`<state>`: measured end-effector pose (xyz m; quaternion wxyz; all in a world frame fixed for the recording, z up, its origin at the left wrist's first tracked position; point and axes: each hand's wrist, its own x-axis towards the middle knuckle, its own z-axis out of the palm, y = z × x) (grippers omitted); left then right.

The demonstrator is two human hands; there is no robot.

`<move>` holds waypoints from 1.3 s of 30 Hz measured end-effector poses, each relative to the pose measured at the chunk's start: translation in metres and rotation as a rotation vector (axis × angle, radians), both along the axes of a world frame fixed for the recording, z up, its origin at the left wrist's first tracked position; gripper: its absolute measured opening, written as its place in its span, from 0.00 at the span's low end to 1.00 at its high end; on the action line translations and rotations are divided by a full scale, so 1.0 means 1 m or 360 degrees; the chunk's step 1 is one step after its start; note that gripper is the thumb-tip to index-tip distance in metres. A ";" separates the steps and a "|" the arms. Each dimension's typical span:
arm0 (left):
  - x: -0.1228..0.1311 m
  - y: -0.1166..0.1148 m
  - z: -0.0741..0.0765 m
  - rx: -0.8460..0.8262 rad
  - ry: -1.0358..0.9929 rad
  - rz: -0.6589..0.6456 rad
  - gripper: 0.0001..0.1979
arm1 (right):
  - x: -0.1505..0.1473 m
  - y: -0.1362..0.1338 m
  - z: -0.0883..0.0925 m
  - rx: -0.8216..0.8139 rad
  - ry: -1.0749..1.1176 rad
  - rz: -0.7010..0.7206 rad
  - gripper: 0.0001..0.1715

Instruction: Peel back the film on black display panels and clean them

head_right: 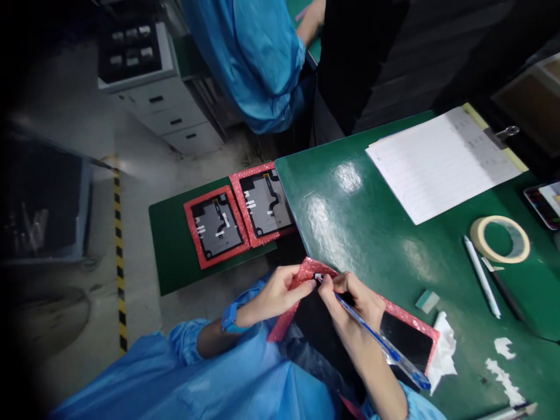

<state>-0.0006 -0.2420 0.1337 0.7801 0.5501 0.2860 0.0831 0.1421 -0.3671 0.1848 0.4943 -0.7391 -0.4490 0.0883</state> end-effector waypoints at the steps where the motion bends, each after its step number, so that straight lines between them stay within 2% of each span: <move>1: 0.000 0.001 0.001 -0.0015 -0.0002 -0.0012 0.21 | 0.000 0.001 0.001 -0.0006 -0.0014 -0.0003 0.25; 7: 0.003 0.004 0.005 -0.0125 -0.0039 -0.0056 0.26 | -0.001 0.004 0.005 -0.0004 -0.0074 0.0017 0.26; 12: 0.003 0.004 0.003 -0.0138 -0.0050 -0.0037 0.23 | -0.004 0.008 0.009 0.0050 -0.0057 0.0014 0.26; 18: 0.004 0.004 0.007 -0.0153 -0.0112 -0.0048 0.21 | -0.007 0.010 0.013 0.0047 -0.0009 -0.0008 0.25; 27: 0.001 0.003 0.001 -0.0193 -0.0088 -0.0054 0.22 | -0.006 0.010 0.012 0.0013 0.0027 -0.0041 0.26; 34: 0.002 0.003 0.006 -0.0191 -0.0102 -0.0045 0.24 | -0.008 0.011 0.013 0.0016 0.0058 -0.0073 0.25; 39: 0.002 0.003 0.002 -0.0205 -0.0080 -0.0056 0.24 | -0.007 0.011 0.014 0.0017 0.0069 -0.0062 0.26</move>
